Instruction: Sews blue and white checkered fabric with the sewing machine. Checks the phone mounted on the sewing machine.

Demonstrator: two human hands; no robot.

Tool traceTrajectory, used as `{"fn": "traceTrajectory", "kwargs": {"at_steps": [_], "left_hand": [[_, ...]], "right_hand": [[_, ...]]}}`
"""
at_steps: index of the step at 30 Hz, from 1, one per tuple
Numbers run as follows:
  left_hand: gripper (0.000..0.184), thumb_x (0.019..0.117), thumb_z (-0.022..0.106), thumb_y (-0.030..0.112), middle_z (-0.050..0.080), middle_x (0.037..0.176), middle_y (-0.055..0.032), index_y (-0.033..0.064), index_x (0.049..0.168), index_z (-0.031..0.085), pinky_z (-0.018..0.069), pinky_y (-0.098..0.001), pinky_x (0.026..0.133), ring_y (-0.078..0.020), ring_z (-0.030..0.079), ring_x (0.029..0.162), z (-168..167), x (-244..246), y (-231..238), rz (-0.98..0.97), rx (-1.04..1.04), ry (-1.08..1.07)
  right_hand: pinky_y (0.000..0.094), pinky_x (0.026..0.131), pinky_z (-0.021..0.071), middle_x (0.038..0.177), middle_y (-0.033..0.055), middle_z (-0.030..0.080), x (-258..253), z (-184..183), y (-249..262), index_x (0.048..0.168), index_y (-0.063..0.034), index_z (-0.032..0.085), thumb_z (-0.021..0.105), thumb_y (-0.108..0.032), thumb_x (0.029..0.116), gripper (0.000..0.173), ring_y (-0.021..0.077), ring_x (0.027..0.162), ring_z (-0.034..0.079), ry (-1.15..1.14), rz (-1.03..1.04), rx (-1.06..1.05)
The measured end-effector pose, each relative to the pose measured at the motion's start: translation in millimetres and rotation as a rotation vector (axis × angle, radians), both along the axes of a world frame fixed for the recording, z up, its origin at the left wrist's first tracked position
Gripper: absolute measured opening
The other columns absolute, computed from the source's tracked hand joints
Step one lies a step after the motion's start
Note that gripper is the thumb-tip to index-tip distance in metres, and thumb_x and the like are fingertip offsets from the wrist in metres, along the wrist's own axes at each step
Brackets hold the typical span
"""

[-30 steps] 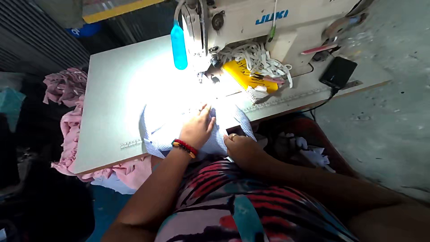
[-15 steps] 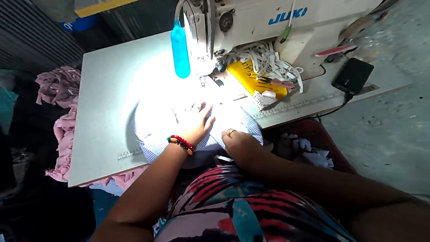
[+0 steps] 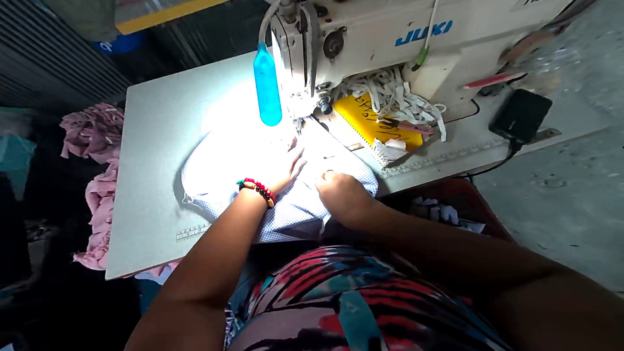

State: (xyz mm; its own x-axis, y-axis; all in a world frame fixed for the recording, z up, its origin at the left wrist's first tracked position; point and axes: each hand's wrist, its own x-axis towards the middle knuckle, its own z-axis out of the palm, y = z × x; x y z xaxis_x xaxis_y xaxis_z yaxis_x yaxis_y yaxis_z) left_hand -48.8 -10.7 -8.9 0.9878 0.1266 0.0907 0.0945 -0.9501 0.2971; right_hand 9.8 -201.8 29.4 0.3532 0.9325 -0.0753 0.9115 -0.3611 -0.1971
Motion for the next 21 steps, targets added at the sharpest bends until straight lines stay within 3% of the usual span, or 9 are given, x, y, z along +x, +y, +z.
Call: {"fn": "traceTrajectory", "kwargs": {"at_steps": [2, 4, 10, 15, 21], "left_hand": [[0.039, 0.107, 0.048, 0.02, 0.058, 0.145, -0.0209, 0.001, 0.138, 0.063, 0.0456, -0.0514, 0.108, -0.0356, 0.058, 0.132, 4.6, -8.6, -23.5, -0.003, -0.057, -0.057], [0.038, 0.105, 0.049, 0.015, 0.061, 0.142, -0.017, 0.0055, 0.14, 0.063, 0.0514, -0.0468, 0.102, -0.0305, 0.062, 0.127, 8.5, -20.3, -48.1, 0.079, -0.09, -0.034], [0.044, 0.1075, 0.043, 0.025, 0.053, 0.152, -0.0141, 0.0105, 0.146, 0.058, 0.043, -0.0539, 0.109, -0.0319, 0.053, 0.136, -3.5, -23.8, -47.4, 0.142, -0.156, -0.049], [0.043, 0.1075, 0.044, 0.031, 0.054, 0.149, -0.0134, 0.0168, 0.145, 0.06, 0.0414, -0.0577, 0.108, -0.0316, 0.054, 0.134, -2.8, -12.0, -21.7, 0.116, -0.12, -0.064], [0.048, 0.1082, 0.04, 0.038, 0.051, 0.153, -0.0115, 0.0197, 0.149, 0.056, 0.0427, -0.0559, 0.109, -0.0309, 0.052, 0.137, 1.5, -8.4, 5.3, 0.06, 0.033, -0.018]], "right_hand": [[0.0472, 0.067, 0.0587, 0.093, 0.0219, 0.067, 1.3, -1.2, 4.7, 0.101, 0.0078, 0.07, 0.064, 0.005, 0.0919, 0.011, 0.0363, 0.083, 0.071, 0.0, -0.028, 0.032], [0.0472, 0.064, 0.0591, 0.09, 0.0221, 0.067, 4.0, -6.8, 9.6, 0.1, 0.0088, 0.07, 0.062, 0.006, 0.0923, 0.011, 0.0365, 0.08, 0.071, -0.035, -0.051, 0.098], [0.0471, 0.073, 0.0594, 0.098, 0.0225, 0.068, 14.2, -4.4, 27.0, 0.103, 0.01, 0.068, 0.057, 0.007, 0.0953, 0.014, 0.0365, 0.091, 0.072, -0.065, -0.041, 0.097], [0.0459, 0.079, 0.0592, 0.106, 0.0211, 0.068, 25.5, -1.8, 42.7, 0.105, 0.0085, 0.068, 0.054, 0.005, 0.0976, 0.016, 0.0348, 0.099, 0.071, -0.073, -0.045, 0.098], [0.0527, 0.095, 0.0541, 0.122, 0.025, 0.066, 30.2, -1.8, 55.5, 0.123, 0.0078, 0.064, 0.052, -0.002, 0.1019, 0.026, 0.0394, 0.115, 0.065, 0.074, -0.067, 0.063]]}}
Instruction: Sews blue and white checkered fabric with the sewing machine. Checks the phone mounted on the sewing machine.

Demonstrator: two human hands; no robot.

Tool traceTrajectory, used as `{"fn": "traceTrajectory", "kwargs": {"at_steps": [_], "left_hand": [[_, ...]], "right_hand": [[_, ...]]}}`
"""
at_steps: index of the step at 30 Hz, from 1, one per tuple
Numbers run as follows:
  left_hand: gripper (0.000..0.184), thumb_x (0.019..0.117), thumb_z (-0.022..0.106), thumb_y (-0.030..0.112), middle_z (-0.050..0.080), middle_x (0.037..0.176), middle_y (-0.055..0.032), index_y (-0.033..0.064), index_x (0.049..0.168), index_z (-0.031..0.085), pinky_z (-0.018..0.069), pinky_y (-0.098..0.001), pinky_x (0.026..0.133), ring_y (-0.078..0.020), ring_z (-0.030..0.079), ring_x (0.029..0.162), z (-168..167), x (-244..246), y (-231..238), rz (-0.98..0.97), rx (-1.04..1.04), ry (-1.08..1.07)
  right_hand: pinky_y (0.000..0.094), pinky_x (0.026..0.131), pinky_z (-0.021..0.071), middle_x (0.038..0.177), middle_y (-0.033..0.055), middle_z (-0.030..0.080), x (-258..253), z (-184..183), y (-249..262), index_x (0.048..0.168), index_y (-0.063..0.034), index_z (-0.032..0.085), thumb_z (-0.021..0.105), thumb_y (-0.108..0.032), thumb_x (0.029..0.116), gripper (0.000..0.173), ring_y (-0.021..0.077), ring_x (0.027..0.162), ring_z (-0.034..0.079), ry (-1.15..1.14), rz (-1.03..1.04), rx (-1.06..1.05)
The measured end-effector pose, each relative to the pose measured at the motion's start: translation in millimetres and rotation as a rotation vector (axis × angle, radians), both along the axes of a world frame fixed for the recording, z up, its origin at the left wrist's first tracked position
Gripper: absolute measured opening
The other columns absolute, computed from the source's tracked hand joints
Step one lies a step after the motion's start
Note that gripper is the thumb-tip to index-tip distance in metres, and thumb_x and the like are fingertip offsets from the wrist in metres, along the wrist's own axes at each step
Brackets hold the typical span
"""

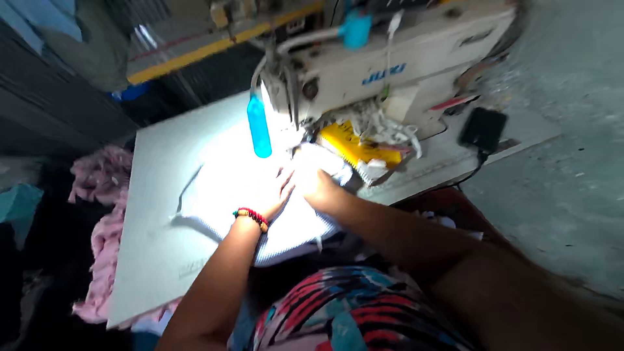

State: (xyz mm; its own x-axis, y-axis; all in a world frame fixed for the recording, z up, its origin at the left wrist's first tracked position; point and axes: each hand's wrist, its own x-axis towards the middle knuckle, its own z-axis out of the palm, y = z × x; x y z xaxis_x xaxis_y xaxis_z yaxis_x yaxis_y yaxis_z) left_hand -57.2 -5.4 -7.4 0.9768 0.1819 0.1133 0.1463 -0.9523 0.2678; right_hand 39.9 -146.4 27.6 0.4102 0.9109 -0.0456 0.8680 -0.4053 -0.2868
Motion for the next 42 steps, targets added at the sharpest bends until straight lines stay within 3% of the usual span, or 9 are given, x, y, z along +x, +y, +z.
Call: {"fn": "traceTrajectory", "kwargs": {"at_steps": [4, 7, 11, 14, 16, 21, 29, 36, 42], "left_hand": [[0.055, 0.1073, 0.039, 0.049, 0.057, 0.15, -0.0094, 0.0194, 0.15, 0.056, 0.0402, -0.0682, 0.107, -0.0366, 0.056, 0.135, 6.0, -33.8, -43.5, 0.297, 0.103, 0.035], [0.07, 0.1029, 0.032, 0.063, 0.067, 0.136, -0.0167, 0.0137, 0.137, 0.068, 0.0129, -0.0765, 0.117, -0.0415, 0.054, 0.136, -5.9, -80.4, -19.9, 0.35, 0.056, 0.073], [0.057, 0.1042, 0.047, 0.041, 0.049, 0.152, -0.0271, 0.001, 0.144, 0.057, 0.0211, -0.0642, 0.122, -0.0461, 0.039, 0.147, 15.6, -99.3, 54.7, 0.408, 0.174, 0.216], [0.048, 0.0973, 0.062, 0.008, 0.049, 0.146, -0.0353, -0.0124, 0.14, 0.052, 0.0349, -0.0563, 0.117, -0.0467, 0.047, 0.14, 50.8, -70.7, 1.8, 0.572, -0.053, 0.098], [0.037, 0.0983, 0.062, 0.015, 0.068, 0.12, -0.029, -0.0072, 0.128, 0.065, 0.049, -0.0582, 0.1, -0.0426, 0.065, 0.115, 41.0, -47.2, -51.1, 0.472, -0.249, -0.046], [0.047, 0.1025, 0.054, 0.04, 0.068, 0.128, -0.0185, 0.0072, 0.135, 0.062, 0.0468, -0.0577, 0.104, -0.0359, 0.062, 0.124, 9.8, -24.4, -102.8, 0.399, -0.34, 0.009], [0.044, 0.0989, 0.057, 0.044, 0.069, 0.124, -0.0144, 0.0111, 0.126, 0.068, 0.041, -0.0567, 0.109, -0.0347, 0.06, 0.125, 7.3, -27.3, -96.9, 0.435, -0.287, -0.008], [0.035, 0.1073, 0.047, 0.032, 0.07, 0.12, -0.0133, 0.0084, 0.122, 0.069, 0.0406, -0.0547, 0.11, -0.0319, 0.061, 0.124, 9.8, -26.1, -97.0, 0.44, -0.289, -0.008], [0.038, 0.1053, 0.049, 0.039, 0.07, 0.118, -0.0122, 0.0117, 0.123, 0.068, 0.0411, -0.056, 0.108, -0.0322, 0.061, 0.122, 10.6, -24.0, -97.6, 0.458, -0.257, 0.022]], "right_hand": [[0.0577, 0.102, 0.049, 0.136, 0.0277, 0.059, 1.2, 1.9, 9.8, 0.133, 0.0048, 0.061, 0.05, -0.004, 0.1023, 0.033, 0.0437, 0.126, 0.058, 0.095, -0.018, -0.153], [0.0587, 0.105, 0.0467, 0.14, 0.0297, 0.055, 3.9, 2.9, 10.7, 0.136, 0.0038, 0.06, 0.051, -0.003, 0.1016, 0.036, 0.0453, 0.129, 0.055, 0.096, -0.003, -0.173], [0.0599, 0.108, 0.0439, 0.144, 0.0295, 0.052, 0.3, -1.8, 11.6, 0.137, 0.0038, 0.06, 0.052, -0.002, 0.1012, 0.037, 0.0455, 0.134, 0.051, 0.09, -0.009, -0.236], [0.0597, 0.106, 0.0459, 0.143, 0.0292, 0.053, 0.5, 3.1, 11.3, 0.137, 0.0046, 0.059, 0.054, -0.002, 0.0997, 0.038, 0.0457, 0.132, 0.053, 0.118, -0.035, -0.196], [0.0581, 0.104, 0.0472, 0.14, 0.0286, 0.056, 3.5, 5.2, 7.6, 0.135, 0.0052, 0.06, 0.056, -0.005, 0.1, 0.037, 0.0441, 0.129, 0.055, 0.143, -0.047, -0.118], [0.0487, 0.118, 0.0356, 0.149, 0.0245, 0.05, 20.4, 33.4, -23.2, 0.142, 0.005, 0.054, 0.061, -0.014, 0.099, 0.048, 0.0373, 0.141, 0.046, 0.323, -0.113, 0.071], [0.0486, 0.077, 0.0572, 0.096, 0.019, 0.069, 100.6, 111.1, -75.6, 0.1, 0.0007, 0.073, 0.061, -0.02, 0.1003, 0.024, 0.0316, 0.087, 0.069, -0.104, -0.4, 0.968], [0.0354, 0.088, 0.0556, 0.129, 0.0173, 0.063, 183.7, 151.8, -78.2, 0.138, -0.0019, 0.059, 0.068, -0.025, 0.0995, 0.045, 0.0206, 0.101, 0.066, 0.272, -0.451, 1.057], [0.0326, 0.082, 0.0563, 0.112, 0.0129, 0.066, 193.4, 144.0, -70.4, 0.141, -0.001, 0.054, 0.073, -0.017, 0.0953, 0.052, 0.0161, 0.089, 0.065, 0.447, -0.371, 1.069]]}}
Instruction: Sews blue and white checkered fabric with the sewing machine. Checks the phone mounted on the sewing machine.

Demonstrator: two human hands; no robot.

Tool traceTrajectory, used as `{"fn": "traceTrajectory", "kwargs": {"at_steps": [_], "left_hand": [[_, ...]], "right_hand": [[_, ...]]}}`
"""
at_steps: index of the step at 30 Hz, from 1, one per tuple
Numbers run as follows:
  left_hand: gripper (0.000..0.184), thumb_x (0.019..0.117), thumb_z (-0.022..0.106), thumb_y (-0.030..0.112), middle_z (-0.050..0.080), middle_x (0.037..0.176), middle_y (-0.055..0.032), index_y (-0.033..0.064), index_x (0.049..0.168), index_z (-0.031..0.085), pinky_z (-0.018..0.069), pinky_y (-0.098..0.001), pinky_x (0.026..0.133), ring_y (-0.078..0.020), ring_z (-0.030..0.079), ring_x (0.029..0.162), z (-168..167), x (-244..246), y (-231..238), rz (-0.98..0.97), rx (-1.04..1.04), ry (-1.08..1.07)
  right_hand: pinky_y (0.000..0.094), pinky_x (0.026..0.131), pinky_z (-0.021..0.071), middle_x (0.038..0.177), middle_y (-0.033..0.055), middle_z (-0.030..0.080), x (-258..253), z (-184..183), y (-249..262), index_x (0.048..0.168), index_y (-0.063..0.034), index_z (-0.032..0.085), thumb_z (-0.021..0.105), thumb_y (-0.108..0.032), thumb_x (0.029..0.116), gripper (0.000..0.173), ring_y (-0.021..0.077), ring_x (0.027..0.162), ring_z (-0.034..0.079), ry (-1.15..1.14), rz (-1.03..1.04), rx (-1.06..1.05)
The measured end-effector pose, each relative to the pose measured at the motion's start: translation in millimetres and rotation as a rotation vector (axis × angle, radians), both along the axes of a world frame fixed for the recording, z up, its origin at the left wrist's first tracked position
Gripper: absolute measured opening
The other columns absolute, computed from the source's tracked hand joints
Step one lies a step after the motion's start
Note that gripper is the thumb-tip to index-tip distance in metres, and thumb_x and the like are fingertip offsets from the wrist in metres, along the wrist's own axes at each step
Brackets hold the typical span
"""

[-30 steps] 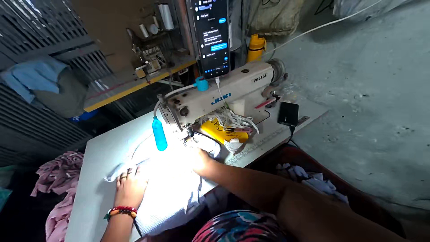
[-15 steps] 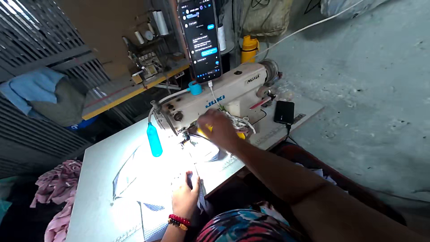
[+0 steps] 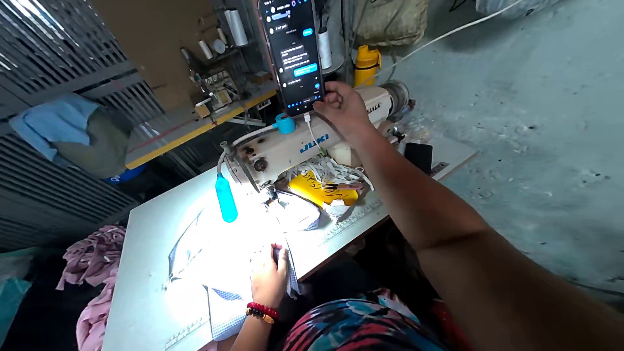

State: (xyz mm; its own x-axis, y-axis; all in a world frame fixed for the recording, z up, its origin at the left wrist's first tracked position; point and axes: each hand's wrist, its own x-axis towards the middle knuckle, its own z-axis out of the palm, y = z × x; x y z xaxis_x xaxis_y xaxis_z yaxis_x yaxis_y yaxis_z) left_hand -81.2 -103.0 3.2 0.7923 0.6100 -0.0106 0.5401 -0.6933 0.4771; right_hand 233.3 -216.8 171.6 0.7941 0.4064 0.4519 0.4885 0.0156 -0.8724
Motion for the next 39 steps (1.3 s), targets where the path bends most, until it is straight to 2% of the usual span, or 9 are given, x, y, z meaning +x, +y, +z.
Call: {"fn": "traceTrajectory", "kwargs": {"at_steps": [4, 7, 11, 15, 24, 28, 30, 33, 39], "left_hand": [[0.041, 0.103, 0.05, 0.043, 0.069, 0.119, -0.0127, 0.0122, 0.123, 0.068, 0.0406, -0.0574, 0.108, -0.033, 0.06, 0.123, 0.1, -0.7, 1.2, -0.005, -0.012, 0.017], [0.037, 0.1033, 0.05, 0.037, 0.069, 0.118, -0.0131, 0.0096, 0.121, 0.068, 0.0386, -0.0566, 0.11, -0.0325, 0.06, 0.123, -1.5, -0.8, 2.4, -0.006, -0.03, -0.004], [0.036, 0.1078, 0.044, 0.03, 0.069, 0.121, -0.0146, 0.0066, 0.122, 0.067, 0.0378, -0.0547, 0.112, -0.0322, 0.059, 0.125, 1.9, -0.7, 1.7, -0.013, -0.043, -0.014], [0.035, 0.1052, 0.049, 0.034, 0.07, 0.116, -0.012, 0.0089, 0.119, 0.068, 0.0399, -0.0542, 0.11, -0.0306, 0.061, 0.122, 1.0, -1.1, 1.2, -0.005, -0.033, -0.026], [0.034, 0.106, 0.046, 0.028, 0.07, 0.118, -0.0143, 0.0062, 0.12, 0.068, 0.0382, -0.0554, 0.111, -0.0323, 0.061, 0.122, -1.2, -0.5, 1.2, -0.021, 0.021, -0.031], [0.034, 0.1044, 0.05, 0.032, 0.07, 0.116, -0.0127, 0.0078, 0.118, 0.069, 0.0396, -0.0539, 0.11, -0.031, 0.061, 0.121, -1.4, -0.9, 1.4, -0.019, 0.006, -0.042], [0.035, 0.1034, 0.05, 0.035, 0.07, 0.117, -0.0123, 0.0096, 0.119, 0.068, 0.04, -0.0544, 0.109, -0.0311, 0.061, 0.122, -1.6, -0.6, 1.5, -0.012, -0.006, -0.031], [0.037, 0.1022, 0.05, 0.038, 0.069, 0.119, -0.0124, 0.0103, 0.12, 0.068, 0.0392, -0.0548, 0.11, -0.0316, 0.059, 0.124, -1.3, -0.6, 1.4, -0.004, -0.013, -0.025], [0.041, 0.1011, 0.049, 0.042, 0.068, 0.12, -0.013, 0.0105, 0.121, 0.067, 0.0398, -0.0549, 0.109, -0.0315, 0.059, 0.124, -3.4, -0.9, 0.0, 0.003, -0.011, -0.012]], "right_hand": [[0.0304, 0.078, 0.0559, 0.106, 0.0116, 0.065, -0.6, -1.7, 0.9, 0.139, -0.0007, 0.055, 0.072, -0.013, 0.0953, 0.049, 0.015, 0.086, 0.064, -0.01, -0.013, 0.026], [0.0286, 0.077, 0.0553, 0.104, 0.0107, 0.064, 0.7, -3.8, 1.9, 0.138, -0.0006, 0.055, 0.073, -0.014, 0.0944, 0.049, 0.0132, 0.084, 0.063, 0.005, 0.015, 0.076], [0.0278, 0.076, 0.0551, 0.103, 0.01, 0.064, 0.9, -4.3, 2.2, 0.137, 0.0001, 0.055, 0.074, -0.015, 0.0941, 0.049, 0.0122, 0.083, 0.063, 0.011, 0.019, 0.091], [0.0284, 0.074, 0.0552, 0.103, 0.0098, 0.064, 1.0, -4.1, 2.3, 0.136, -0.0006, 0.055, 0.073, -0.015, 0.0947, 0.048, 0.0124, 0.081, 0.062, 0.022, 0.018, 0.085], [0.0269, 0.075, 0.0543, 0.103, 0.0097, 0.064, 2.2, -3.9, 2.5, 0.136, 0.0001, 0.055, 0.074, -0.015, 0.0943, 0.048, 0.0121, 0.083, 0.062, 0.01, 0.008, 0.082], [0.0311, 0.081, 0.0553, 0.107, 0.0119, 0.067, 1.3, 0.8, 0.5, 0.136, 0.0004, 0.056, 0.069, -0.019, 0.0982, 0.045, 0.0143, 0.088, 0.065, -0.009, -0.026, 0.023], [0.0327, 0.081, 0.0551, 0.109, 0.0121, 0.067, 2.0, 4.6, 0.1, 0.136, -0.0006, 0.057, 0.068, -0.021, 0.0992, 0.044, 0.0154, 0.087, 0.064, -0.035, -0.065, -0.01], [0.0312, 0.077, 0.0544, 0.103, 0.0097, 0.066, 0.9, 11.5, -0.8, 0.138, -0.0025, 0.057, 0.066, -0.022, 0.1005, 0.043, 0.0139, 0.082, 0.063, -0.096, -0.117, -0.058], [0.0326, 0.077, 0.0541, 0.101, 0.0092, 0.066, -0.1, 14.4, -0.6, 0.139, -0.0043, 0.058, 0.064, -0.022, 0.1016, 0.042, 0.0144, 0.081, 0.062, -0.141, -0.138, -0.112]]}}
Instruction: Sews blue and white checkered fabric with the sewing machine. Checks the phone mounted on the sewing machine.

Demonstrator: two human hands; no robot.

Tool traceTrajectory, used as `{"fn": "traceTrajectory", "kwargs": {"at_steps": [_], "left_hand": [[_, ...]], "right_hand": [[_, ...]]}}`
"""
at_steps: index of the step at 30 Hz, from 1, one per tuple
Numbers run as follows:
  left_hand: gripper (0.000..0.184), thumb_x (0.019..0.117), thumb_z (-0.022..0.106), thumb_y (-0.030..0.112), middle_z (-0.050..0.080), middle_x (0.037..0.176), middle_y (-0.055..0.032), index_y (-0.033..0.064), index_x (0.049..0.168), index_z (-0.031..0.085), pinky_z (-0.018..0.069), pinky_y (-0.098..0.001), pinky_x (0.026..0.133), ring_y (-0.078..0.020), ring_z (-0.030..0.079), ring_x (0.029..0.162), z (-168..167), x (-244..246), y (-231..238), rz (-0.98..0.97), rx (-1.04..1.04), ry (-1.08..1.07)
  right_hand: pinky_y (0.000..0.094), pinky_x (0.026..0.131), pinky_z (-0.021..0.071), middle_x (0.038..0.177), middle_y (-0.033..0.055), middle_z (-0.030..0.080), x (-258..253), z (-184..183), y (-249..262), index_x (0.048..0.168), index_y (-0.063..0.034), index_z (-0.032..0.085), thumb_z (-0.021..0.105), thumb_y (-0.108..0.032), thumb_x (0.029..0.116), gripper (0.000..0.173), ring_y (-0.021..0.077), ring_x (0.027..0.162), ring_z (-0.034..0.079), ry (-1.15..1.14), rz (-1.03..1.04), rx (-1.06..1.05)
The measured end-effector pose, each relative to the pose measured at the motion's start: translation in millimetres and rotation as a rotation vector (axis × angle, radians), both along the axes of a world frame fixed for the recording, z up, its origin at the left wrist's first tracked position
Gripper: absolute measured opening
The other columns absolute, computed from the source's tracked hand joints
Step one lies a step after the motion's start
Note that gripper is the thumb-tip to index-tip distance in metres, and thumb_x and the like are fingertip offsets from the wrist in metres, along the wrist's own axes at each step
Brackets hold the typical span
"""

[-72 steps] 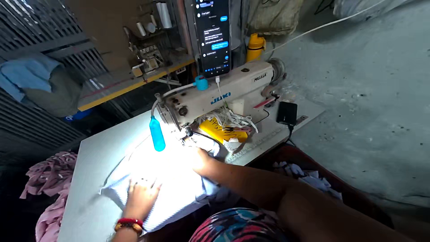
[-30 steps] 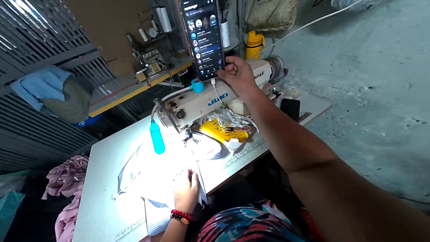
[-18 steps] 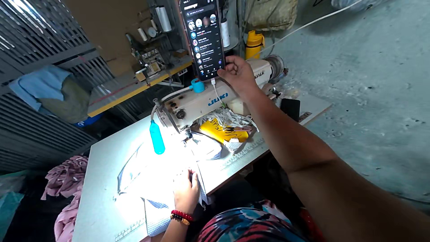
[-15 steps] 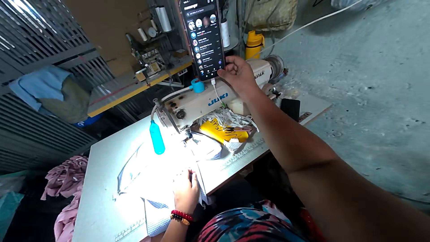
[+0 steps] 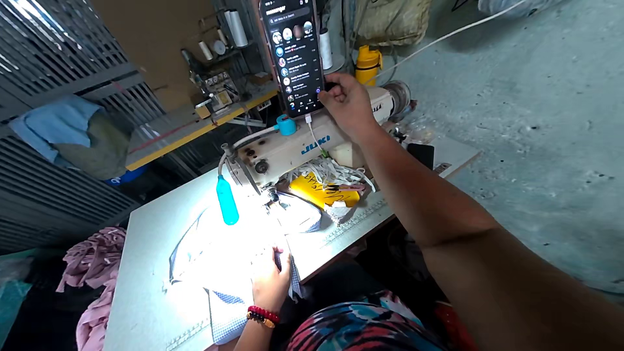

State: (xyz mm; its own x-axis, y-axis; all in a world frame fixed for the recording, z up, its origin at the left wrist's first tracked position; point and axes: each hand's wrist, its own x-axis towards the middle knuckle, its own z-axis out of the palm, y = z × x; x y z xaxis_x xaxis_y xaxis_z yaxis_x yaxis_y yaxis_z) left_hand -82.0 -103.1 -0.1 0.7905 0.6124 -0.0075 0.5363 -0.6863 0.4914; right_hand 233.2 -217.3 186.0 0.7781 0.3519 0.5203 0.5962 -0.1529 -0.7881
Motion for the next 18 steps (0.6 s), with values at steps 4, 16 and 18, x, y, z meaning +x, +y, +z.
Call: {"fn": "traceTrajectory", "kwargs": {"at_steps": [4, 16, 18], "left_hand": [[0.038, 0.1047, 0.047, 0.037, 0.069, 0.12, -0.0131, 0.0093, 0.121, 0.067, 0.0381, -0.0551, 0.111, -0.0314, 0.059, 0.125, 3.4, 0.1, 0.4, -0.007, -0.005, 0.01], [0.035, 0.1044, 0.048, 0.032, 0.069, 0.117, -0.0128, 0.0088, 0.12, 0.068, 0.0409, -0.0563, 0.108, -0.0319, 0.061, 0.122, 0.4, 0.2, 0.7, -0.005, 0.001, -0.012], [0.034, 0.1042, 0.048, 0.031, 0.07, 0.116, -0.0137, 0.0082, 0.119, 0.068, 0.0409, -0.057, 0.108, -0.0326, 0.061, 0.122, 1.7, 0.6, 0.3, -0.005, 0.007, -0.01]], "right_hand": [[0.0357, 0.081, 0.0545, 0.107, 0.0115, 0.067, 0.6, 2.7, -0.9, 0.138, -0.0042, 0.059, 0.064, -0.025, 0.1016, 0.042, 0.0179, 0.088, 0.064, -0.025, -0.033, -0.046], [0.04, 0.086, 0.0535, 0.122, 0.0151, 0.062, 3.9, 34.8, 11.4, 0.138, -0.0088, 0.06, 0.073, -0.038, 0.0941, 0.054, 0.0227, 0.098, 0.063, -0.093, -0.107, -0.071], [0.0413, 0.088, 0.0542, 0.124, 0.0166, 0.061, 4.1, 37.3, 15.0, 0.139, -0.0089, 0.059, 0.075, -0.04, 0.0921, 0.059, 0.0246, 0.101, 0.064, -0.111, -0.113, -0.07]]}}
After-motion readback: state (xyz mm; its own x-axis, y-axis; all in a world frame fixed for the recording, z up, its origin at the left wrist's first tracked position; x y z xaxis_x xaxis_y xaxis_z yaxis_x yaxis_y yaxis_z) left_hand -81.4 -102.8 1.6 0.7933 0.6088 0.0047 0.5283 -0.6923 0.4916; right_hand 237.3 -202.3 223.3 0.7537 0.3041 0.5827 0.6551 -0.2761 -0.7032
